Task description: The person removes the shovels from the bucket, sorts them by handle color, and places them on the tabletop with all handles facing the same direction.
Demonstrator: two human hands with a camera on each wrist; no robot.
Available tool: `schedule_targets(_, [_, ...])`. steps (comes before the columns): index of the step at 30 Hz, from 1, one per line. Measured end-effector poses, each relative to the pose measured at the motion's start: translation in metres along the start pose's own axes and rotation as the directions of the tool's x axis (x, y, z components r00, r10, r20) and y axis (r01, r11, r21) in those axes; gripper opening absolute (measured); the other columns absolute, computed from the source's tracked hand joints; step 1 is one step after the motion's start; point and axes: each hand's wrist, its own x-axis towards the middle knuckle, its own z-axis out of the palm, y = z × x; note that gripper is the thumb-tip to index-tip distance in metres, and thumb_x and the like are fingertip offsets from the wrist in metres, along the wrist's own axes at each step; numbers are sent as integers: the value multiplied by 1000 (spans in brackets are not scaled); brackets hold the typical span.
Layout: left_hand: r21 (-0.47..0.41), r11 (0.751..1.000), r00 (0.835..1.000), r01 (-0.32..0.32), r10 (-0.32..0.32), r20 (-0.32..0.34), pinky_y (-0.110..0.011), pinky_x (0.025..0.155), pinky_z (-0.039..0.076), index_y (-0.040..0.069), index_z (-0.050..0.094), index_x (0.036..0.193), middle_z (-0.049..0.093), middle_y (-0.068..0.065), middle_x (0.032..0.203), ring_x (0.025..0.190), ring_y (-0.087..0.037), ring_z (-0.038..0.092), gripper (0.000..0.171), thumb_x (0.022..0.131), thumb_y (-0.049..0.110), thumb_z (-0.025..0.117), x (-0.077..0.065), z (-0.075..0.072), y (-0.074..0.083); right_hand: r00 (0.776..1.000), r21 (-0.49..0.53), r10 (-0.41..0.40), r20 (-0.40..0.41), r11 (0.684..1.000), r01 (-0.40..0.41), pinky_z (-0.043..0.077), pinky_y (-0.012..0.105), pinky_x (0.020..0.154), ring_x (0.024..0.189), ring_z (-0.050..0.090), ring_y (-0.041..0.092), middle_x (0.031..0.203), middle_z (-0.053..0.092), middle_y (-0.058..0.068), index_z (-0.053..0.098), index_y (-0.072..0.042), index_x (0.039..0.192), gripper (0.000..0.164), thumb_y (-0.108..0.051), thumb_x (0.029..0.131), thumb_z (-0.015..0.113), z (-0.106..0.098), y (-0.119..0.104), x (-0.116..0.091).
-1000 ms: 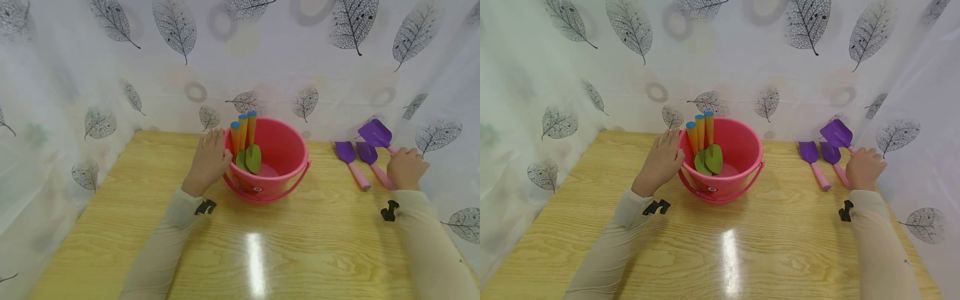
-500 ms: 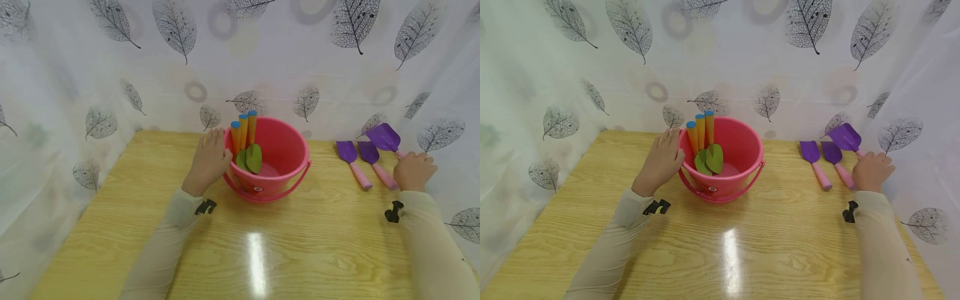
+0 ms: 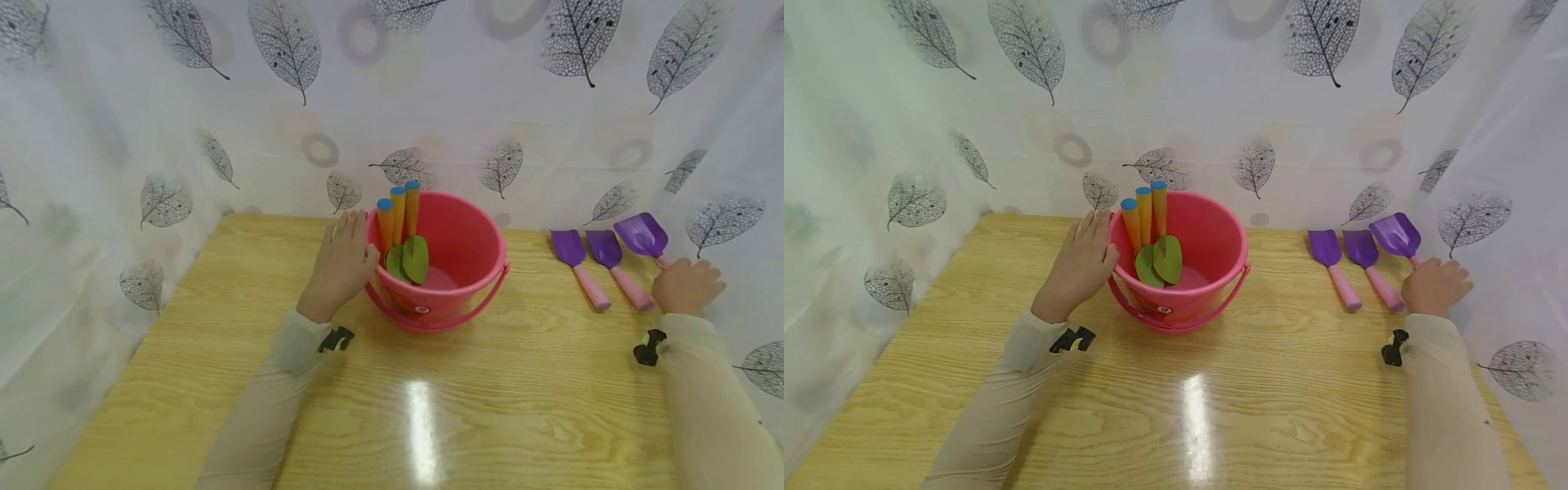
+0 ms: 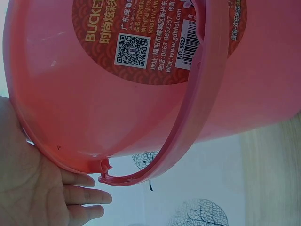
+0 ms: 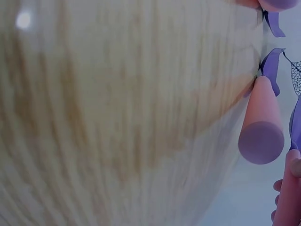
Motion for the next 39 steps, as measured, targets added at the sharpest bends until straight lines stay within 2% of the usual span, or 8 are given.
schedule_targets(8, [-1, 1000, 1000, -2, 2, 4, -47, 121, 2, 1, 9, 150, 10, -15, 158, 147, -31, 6, 63, 98, 30, 28, -1, 2, -1, 999, -11, 7, 42, 1000, -7, 29, 71, 92, 110, 29, 67, 116, 27, 55, 32, 30, 112, 50, -14, 88, 27, 8, 8, 4])
schedule_targets(22, [0, 1000, 1000, 0, 0, -12, -47, 121, 5, 1, 11, 150, 12, -15, 158, 147, -31, 7, 63, 98, 30, 29, -1, 0, 0, 993, 0, 37, 108, 999, -38, 29, 69, 95, 112, 28, 67, 118, 27, 55, 34, 28, 110, 49, -15, 88, 27, 8, 6, 9])
schedule_targets(29, [5, 1000, 1000, 1, -1, -12, -47, 121, 5, 2, 11, 150, 11, -14, 158, 148, -30, 6, 63, 98, 30, 29, -1, 0, 0, 978, -12, 77, 193, 997, -76, 29, 68, 96, 114, 28, 65, 120, 27, 53, 37, 25, 110, 50, -18, 86, 31, 13, 11, 17])
schedule_targets(39, [-4, 1000, 1000, 3, -3, -12, -47, 121, 5, 2, 10, 151, 11, -14, 158, 148, -29, 6, 63, 98, 31, 29, 0, 0, 0, 963, -36, 107, 246, 994, -101, 28, 68, 99, 117, 26, 65, 124, 25, 53, 35, 26, 117, 55, -21, 89, 31, 20, 16, 29])
